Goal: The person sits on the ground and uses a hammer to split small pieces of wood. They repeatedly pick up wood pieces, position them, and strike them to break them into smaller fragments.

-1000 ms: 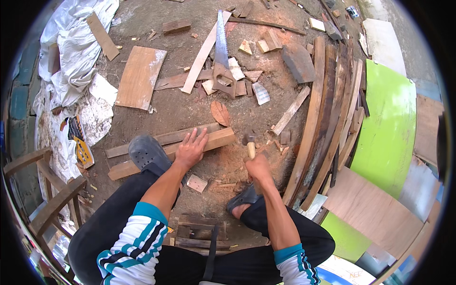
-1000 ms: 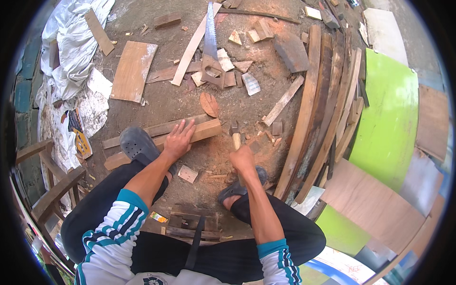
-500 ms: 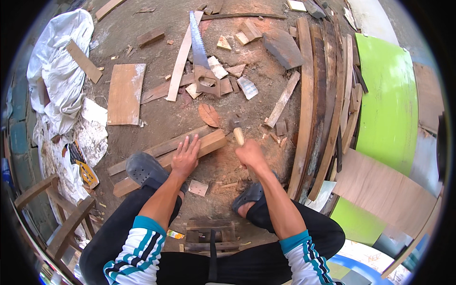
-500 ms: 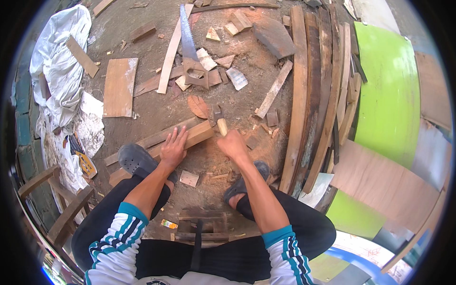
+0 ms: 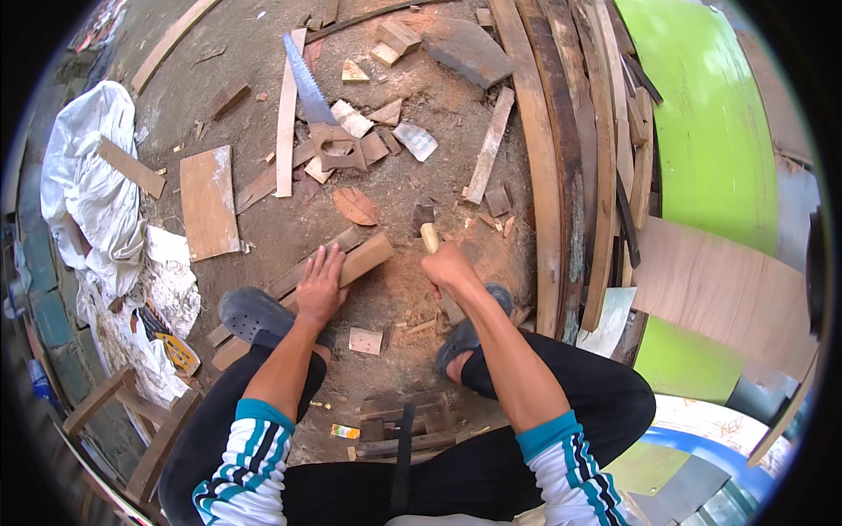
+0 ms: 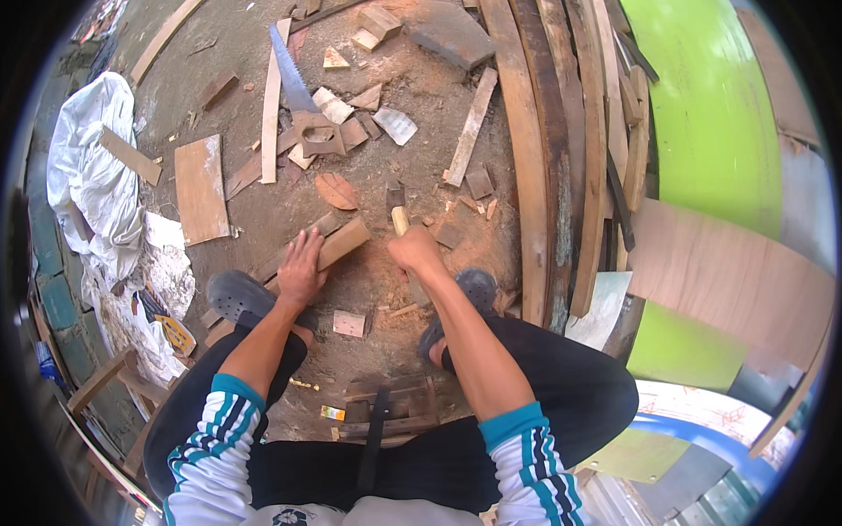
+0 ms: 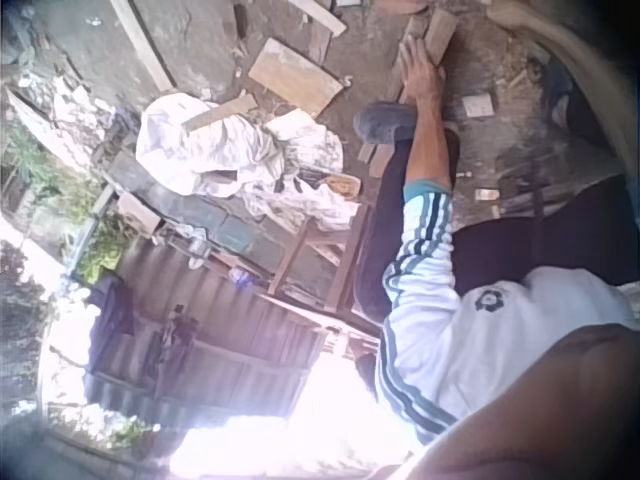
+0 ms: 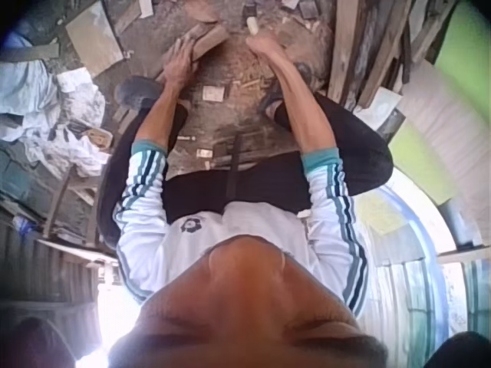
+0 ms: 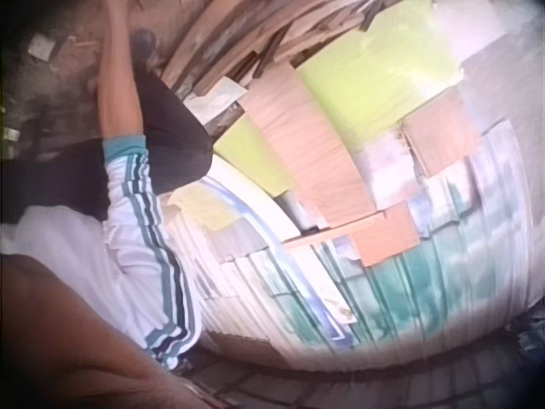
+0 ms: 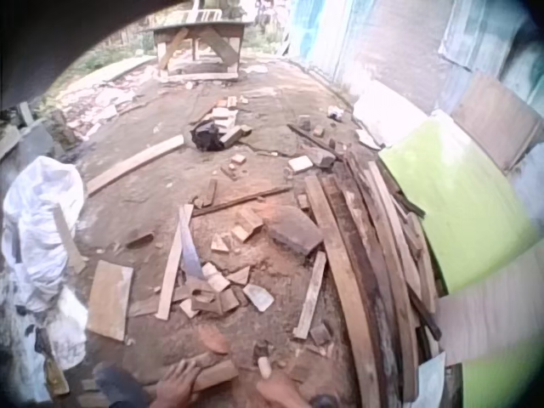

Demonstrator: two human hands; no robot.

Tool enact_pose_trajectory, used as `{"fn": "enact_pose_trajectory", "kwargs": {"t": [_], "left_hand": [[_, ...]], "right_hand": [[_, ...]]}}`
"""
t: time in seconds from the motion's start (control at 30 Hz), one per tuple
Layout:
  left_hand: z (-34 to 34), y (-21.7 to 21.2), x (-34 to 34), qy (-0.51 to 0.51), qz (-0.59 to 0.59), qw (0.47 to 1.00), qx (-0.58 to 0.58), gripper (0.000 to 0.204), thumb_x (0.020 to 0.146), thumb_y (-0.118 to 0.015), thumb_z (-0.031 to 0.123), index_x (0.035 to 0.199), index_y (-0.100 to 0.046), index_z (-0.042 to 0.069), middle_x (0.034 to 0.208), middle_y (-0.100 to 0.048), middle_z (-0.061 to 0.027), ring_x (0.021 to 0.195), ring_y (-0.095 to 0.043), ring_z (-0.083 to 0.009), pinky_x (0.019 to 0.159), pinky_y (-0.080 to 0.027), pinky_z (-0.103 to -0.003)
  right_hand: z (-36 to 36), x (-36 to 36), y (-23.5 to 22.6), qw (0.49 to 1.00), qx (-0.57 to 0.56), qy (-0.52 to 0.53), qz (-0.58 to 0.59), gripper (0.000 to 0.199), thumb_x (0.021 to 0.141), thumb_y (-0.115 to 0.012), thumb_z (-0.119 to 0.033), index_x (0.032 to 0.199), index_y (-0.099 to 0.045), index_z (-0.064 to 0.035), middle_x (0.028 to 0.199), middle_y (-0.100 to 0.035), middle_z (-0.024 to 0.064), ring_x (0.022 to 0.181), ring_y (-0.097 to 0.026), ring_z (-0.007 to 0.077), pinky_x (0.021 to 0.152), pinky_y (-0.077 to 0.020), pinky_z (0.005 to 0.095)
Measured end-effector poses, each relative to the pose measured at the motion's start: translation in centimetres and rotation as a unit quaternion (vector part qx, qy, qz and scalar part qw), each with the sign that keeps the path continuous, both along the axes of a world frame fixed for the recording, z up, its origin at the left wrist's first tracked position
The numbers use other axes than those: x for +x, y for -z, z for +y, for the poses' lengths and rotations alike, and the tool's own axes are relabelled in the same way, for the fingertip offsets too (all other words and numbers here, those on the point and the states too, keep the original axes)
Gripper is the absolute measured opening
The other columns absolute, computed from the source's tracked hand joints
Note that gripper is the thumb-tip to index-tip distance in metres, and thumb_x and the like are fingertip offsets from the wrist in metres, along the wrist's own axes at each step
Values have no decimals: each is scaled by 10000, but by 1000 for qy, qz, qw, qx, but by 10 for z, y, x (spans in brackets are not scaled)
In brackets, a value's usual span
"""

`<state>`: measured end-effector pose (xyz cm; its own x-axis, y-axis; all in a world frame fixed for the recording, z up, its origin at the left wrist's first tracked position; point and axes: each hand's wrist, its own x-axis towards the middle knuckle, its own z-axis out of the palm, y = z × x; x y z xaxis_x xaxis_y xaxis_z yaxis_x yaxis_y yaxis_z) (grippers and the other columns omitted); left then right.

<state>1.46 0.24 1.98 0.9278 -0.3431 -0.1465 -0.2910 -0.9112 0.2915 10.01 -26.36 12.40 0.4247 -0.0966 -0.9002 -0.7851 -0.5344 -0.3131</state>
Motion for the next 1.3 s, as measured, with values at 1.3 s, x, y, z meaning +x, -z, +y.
{"fn": "enact_pose_trajectory", "kwargs": {"t": [1.3], "left_hand": [[8, -5, 34, -177, -33, 971, -157, 590, 891, -708, 459, 1338, -571, 98, 1330, -547, -166, 1224, -523, -365, 1005, -446, -468]], "right_hand": [[-26, -182, -162, 956, 180, 233, 1, 303, 1001, -615, -296, 870, -480, -59, 644, -478, 5, 446, -483, 114, 418, -417, 303]]}}
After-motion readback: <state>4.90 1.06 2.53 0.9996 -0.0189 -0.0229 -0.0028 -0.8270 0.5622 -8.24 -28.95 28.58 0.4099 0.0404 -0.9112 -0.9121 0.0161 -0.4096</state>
